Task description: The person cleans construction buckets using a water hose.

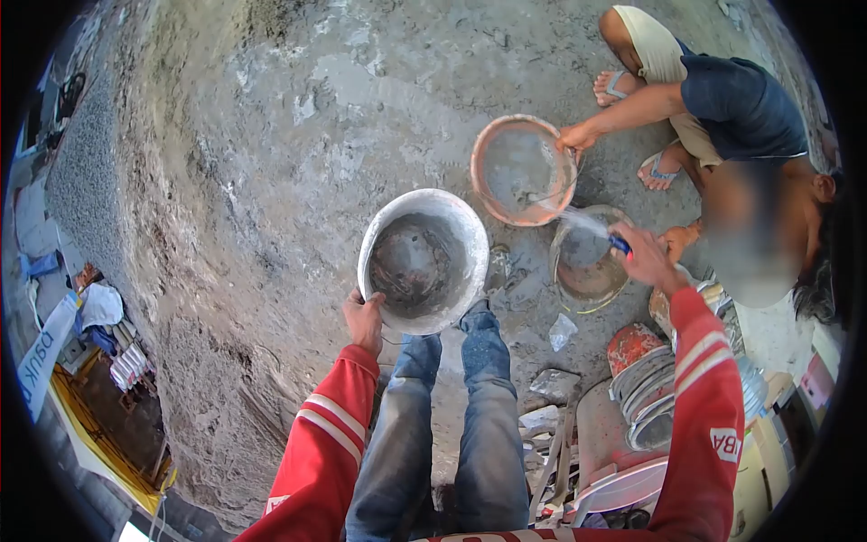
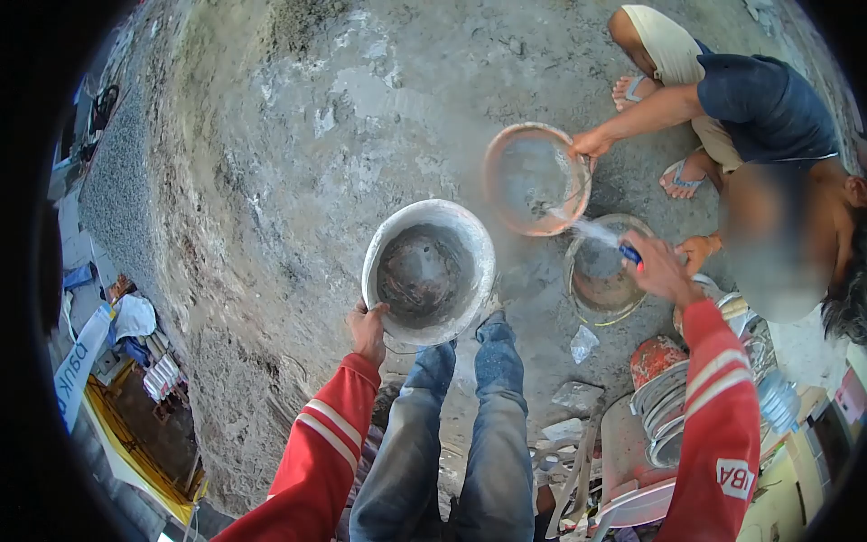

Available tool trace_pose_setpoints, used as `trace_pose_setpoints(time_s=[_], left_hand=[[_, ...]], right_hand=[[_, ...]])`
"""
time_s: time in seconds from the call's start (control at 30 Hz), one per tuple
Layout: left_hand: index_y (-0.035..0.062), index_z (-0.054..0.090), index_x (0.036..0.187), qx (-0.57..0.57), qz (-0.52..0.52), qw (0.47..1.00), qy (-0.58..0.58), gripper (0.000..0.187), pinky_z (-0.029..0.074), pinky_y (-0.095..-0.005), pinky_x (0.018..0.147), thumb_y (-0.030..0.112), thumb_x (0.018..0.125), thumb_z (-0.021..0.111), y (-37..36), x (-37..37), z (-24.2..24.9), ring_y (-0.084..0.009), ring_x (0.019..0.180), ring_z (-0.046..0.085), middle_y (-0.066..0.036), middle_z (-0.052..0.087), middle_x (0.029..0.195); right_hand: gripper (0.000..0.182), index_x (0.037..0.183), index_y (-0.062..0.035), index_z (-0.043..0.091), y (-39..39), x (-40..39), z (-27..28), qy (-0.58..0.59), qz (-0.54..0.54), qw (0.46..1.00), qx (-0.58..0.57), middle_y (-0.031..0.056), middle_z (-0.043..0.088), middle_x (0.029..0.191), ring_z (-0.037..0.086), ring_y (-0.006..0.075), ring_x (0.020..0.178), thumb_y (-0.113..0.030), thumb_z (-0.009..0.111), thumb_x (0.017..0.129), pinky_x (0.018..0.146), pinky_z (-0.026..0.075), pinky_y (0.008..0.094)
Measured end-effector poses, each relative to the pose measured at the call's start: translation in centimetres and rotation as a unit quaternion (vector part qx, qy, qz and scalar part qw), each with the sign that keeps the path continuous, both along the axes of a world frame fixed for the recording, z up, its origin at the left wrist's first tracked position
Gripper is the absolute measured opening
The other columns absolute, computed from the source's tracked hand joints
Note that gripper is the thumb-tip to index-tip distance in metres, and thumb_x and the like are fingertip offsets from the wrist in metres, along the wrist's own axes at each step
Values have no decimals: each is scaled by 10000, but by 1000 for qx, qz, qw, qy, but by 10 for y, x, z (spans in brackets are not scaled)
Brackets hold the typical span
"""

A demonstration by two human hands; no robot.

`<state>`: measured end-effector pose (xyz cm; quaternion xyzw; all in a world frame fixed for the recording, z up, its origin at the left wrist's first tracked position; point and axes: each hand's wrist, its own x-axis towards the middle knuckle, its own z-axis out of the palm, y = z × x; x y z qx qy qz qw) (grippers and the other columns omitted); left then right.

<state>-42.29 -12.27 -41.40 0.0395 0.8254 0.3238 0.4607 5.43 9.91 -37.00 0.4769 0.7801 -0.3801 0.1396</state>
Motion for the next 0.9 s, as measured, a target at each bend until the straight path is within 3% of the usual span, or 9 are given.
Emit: trace_pose_setpoints(time_s=[0.07,0.13,0.27,0.43,0.53,0.63,0.9], left_hand=[[-14,671,1012,5,0,1000,-2,235,453,-293,703,-14,783,614,6,-4,-1,-133,758,580,-36,662,867],[-20,673,1004,-11,-19,1000,21,232,453,-292,689,-5,780,612,14,-11,-1,-135,741,580,-41,662,858],[-31,676,1020,-13,-54,998,32,254,460,-297,677,6,777,611,27,-32,-9,-142,734,592,-53,670,867],[-57,673,1055,21,-112,993,29,298,479,-314,680,13,772,613,52,-58,-32,-154,744,612,-74,684,887],[-53,677,1049,2,-141,990,24,296,478,-317,679,17,767,619,68,-76,-52,-152,734,606,-72,682,872],[-44,686,1024,-10,-202,979,36,277,468,-318,667,28,763,631,103,-86,-33,-145,709,587,-53,670,836],[-2,682,885,24,-243,970,17,150,392,-298,568,19,738,658,148,-149,-51,-107,626,503,0,588,712]], right_hand=[[355,1217,-83,537,-19,-18,15,68,-42,996,36,190,646,916,629,410,853,-125,631,877,768,481,486],[352,1226,-75,540,-38,-42,23,107,-165,980,-17,190,636,853,625,415,777,-119,622,886,728,491,470],[356,1222,-47,554,-81,-121,43,159,-178,969,62,221,650,892,646,416,797,-102,616,875,713,493,470],[319,1178,-59,576,-103,-234,70,148,-285,942,97,197,663,847,651,402,776,-100,633,867,690,497,480],[287,1134,-59,576,-110,-288,72,145,-286,942,98,177,652,791,646,387,731,-104,652,861,639,483,475],[262,1096,-63,569,-104,-340,80,157,-305,938,44,161,643,758,639,376,684,-107,664,856,601,473,469],[248,1042,-60,541,-110,-435,48,165,-348,919,81,158,658,770,652,357,675,-79,677,837,587,487,434]])
